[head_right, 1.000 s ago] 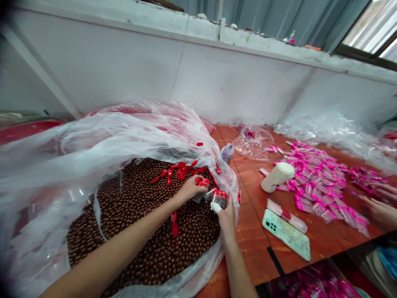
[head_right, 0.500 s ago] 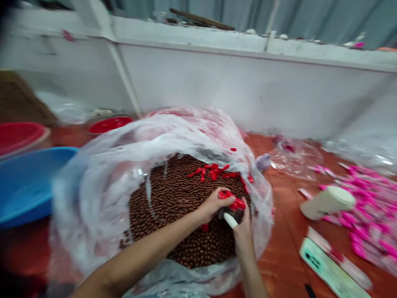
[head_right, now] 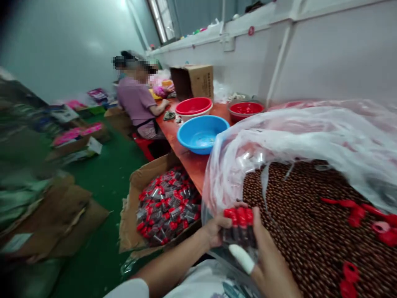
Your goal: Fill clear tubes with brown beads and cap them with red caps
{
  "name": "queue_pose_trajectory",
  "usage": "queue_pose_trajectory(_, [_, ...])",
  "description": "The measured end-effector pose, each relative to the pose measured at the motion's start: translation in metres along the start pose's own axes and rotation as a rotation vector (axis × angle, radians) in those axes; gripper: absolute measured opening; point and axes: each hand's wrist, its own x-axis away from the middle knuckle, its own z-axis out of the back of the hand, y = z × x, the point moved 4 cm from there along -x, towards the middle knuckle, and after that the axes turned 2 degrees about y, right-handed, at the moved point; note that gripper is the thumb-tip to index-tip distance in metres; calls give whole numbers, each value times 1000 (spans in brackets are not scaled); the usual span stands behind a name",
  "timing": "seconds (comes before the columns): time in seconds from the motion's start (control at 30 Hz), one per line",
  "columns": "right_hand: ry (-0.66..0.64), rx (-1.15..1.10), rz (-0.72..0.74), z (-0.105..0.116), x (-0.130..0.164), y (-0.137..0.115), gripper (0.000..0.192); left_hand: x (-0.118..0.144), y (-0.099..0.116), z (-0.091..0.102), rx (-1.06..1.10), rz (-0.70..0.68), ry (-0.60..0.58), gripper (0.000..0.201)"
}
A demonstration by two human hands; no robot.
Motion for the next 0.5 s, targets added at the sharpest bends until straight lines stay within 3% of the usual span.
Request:
queue_pose_trajectory(0.13, [-341,87,237,-85,-27,-41,80,85,36,83,137,-272,199,70])
queue_pose_trajectory(0.23, [-482,131,248,-119,-34,-49,77,134,59,136,148,-390,411,61])
queue_pose_trajectory(0.33, [-560,110,209,-125,-34,-42,73,160,88,180,-5,-444,748,39])
queue_pose_trajectory(0.4, [-572,92,184,-120,-33,-35,70,162,113,201,-381,-407,998,31])
queue_pose_trajectory(0.5, [-514,44,153,-101,-32,-25,67,143,148,220,-639,-348,1123,32])
